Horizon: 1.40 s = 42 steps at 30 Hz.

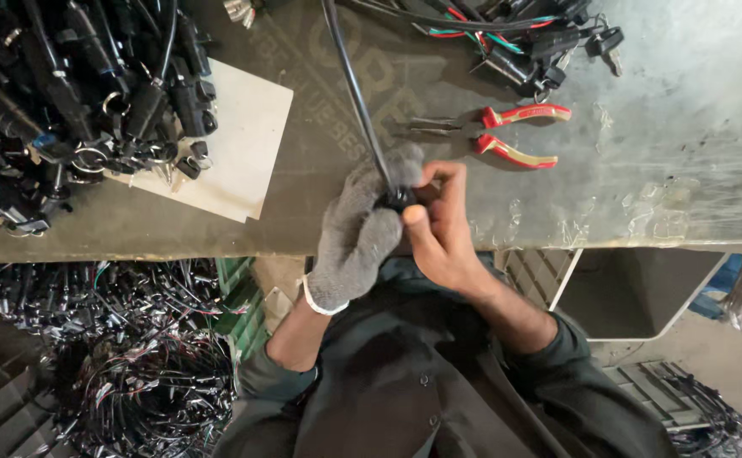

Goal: The person holds a black cable in a gloved hand and uses red-handled pliers to strip insulation from its ends, exposing colored inner wires. They work through several cable ends one at a time at the workbench, setting processed cables aside with other finished harnesses.

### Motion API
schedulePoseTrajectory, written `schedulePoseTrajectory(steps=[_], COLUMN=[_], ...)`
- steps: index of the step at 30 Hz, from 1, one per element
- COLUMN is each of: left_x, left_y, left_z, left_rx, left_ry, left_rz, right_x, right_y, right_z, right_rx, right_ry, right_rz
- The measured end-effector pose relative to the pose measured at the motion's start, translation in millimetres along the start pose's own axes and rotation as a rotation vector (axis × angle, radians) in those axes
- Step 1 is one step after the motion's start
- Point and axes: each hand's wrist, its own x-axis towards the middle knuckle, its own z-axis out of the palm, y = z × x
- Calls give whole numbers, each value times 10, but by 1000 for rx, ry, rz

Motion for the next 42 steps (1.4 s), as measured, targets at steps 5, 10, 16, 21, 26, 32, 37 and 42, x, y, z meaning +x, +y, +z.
schedulePoseTrajectory(steps=[5,10,16,21,26,32,37,42], left_x=[-23,-107,-117,-228,-352,-336,-216,-269], left_y=[94,85,133,260,356,583,696,521], left_z=[-53,-99,-115,-33,125,127,-133,-157], left_rx=[-54,-14,45,-224,-510,-396,-136,292], left_ry=[47,149,33,-72,192,191,-131,-134], left_rz=[-8,69,120,-147,-242,-353,-232,36], right_x=[141,249,224,170,251,357,502,455], right_y=[-560,-682,-458,-642,-912,-1031,-928,-855], right_z=[-285,-829,-962,-575,-128,-106,-205,-265], right_rx=[-988,-1528,-378,-378,-646,-1000,-1061,-928], right_ry=[77,248,186,-178,-105,-163,-237,-288], right_rz=[-797,-590,-357,-316,-679,-884,-877,-809])
